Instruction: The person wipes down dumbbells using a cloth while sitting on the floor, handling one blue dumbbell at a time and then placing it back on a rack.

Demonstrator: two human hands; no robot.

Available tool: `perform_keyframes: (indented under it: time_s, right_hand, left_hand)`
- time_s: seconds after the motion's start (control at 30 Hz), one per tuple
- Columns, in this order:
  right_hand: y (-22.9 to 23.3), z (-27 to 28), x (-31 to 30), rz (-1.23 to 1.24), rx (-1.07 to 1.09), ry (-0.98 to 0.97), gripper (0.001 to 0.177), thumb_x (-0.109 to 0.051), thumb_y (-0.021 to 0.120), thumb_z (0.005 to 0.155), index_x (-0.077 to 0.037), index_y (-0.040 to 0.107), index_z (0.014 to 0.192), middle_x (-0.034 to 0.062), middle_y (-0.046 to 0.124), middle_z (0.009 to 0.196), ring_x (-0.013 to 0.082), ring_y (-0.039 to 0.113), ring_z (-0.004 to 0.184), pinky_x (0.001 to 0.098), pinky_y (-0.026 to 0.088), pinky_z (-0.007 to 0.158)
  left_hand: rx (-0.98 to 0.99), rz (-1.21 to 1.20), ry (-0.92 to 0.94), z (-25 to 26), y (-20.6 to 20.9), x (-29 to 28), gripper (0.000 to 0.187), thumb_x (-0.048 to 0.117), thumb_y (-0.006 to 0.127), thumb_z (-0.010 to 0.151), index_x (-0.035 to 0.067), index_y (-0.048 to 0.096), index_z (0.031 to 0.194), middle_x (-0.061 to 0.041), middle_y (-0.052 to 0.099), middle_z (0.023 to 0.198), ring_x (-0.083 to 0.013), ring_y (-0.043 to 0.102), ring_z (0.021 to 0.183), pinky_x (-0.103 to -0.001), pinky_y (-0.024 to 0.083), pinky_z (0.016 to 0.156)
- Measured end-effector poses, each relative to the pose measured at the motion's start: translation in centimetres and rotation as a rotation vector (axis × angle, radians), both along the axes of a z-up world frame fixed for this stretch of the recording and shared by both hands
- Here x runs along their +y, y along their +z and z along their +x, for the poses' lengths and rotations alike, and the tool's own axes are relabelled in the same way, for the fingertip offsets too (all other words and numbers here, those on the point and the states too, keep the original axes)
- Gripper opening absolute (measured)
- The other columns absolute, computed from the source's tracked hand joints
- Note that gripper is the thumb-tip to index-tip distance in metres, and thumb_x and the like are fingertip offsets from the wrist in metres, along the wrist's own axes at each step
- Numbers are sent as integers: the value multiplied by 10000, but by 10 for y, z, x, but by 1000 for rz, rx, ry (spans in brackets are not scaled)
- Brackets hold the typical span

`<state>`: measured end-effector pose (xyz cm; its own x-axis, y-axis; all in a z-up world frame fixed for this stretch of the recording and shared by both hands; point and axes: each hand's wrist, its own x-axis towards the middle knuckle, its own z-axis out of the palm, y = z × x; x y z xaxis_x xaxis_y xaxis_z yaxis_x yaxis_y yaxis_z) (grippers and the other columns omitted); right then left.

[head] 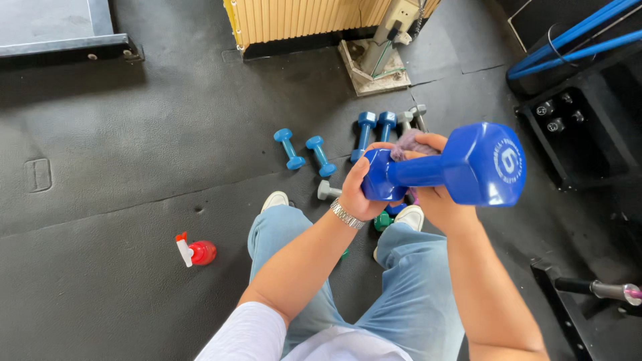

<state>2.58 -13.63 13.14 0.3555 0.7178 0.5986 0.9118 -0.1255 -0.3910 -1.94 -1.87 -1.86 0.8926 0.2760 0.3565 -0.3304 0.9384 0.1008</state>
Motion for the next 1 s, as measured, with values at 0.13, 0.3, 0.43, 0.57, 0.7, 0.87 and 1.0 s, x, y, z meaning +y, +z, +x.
perform_keyframes:
  time_s: [0.13,0.3,0.43,0.57,0.7,0.87,1.0]
  right_hand:
    - [-38,-31,-32,67,-23,-292,252,-37,769,1036,-101,801,1278,95,797,1120,352,762,991,461,614,921]
    - [-26,-81,-16,62,-327,-457,213,-46,786,932,-117,876,1112,147,744,1263,359,721,1057,457,619,936]
    - [-41,-86,-4,37,-353,-480,214,-131,787,904,-123,863,1104,79,693,1148,266,737,925,356,622,853]
    - [-13,-100,31,-89,-565,-459,210,-208,716,951,-137,830,1113,51,637,1044,211,707,838,286,601,770]
    - [21,-96,63,-177,-717,-464,187,-225,618,982,-177,781,1061,-20,586,956,134,641,737,203,549,693]
    - [24,-78,103,-425,-893,-498,180,-218,515,940,-119,664,960,-20,491,835,87,509,537,273,458,430]
    - [25,-49,133,-539,-688,-373,89,-180,660,849,-135,706,788,18,568,788,226,651,528,390,516,409]
  left_hand:
    - [-13,-6,29,-10,15,-8,638,542,573,1113,57,465,1513,-323,693,1253,-338,729,663,-354,552,436]
    - [-2,30,89,-8,18,3,683,587,592,1094,39,454,1478,-284,698,1234,-298,733,679,-327,563,442]
    - [76,157,289,-7,25,13,672,574,628,1084,12,513,1435,-235,751,1228,-222,792,924,-308,658,728]
    - [62,141,313,-1,17,18,722,610,628,1088,6,484,1455,-269,738,1244,-262,800,1011,-372,674,844]
    - [22,126,289,-22,40,20,733,623,592,1115,5,451,1482,-250,744,1286,-245,795,1061,-369,668,897]
    - [100,218,276,-48,69,16,593,551,410,1201,44,530,1483,-144,760,1319,-171,743,1157,-284,605,1036]
    - [75,155,335,-47,61,24,621,578,435,1189,45,506,1499,-176,758,1296,-221,753,1130,-324,613,1011]
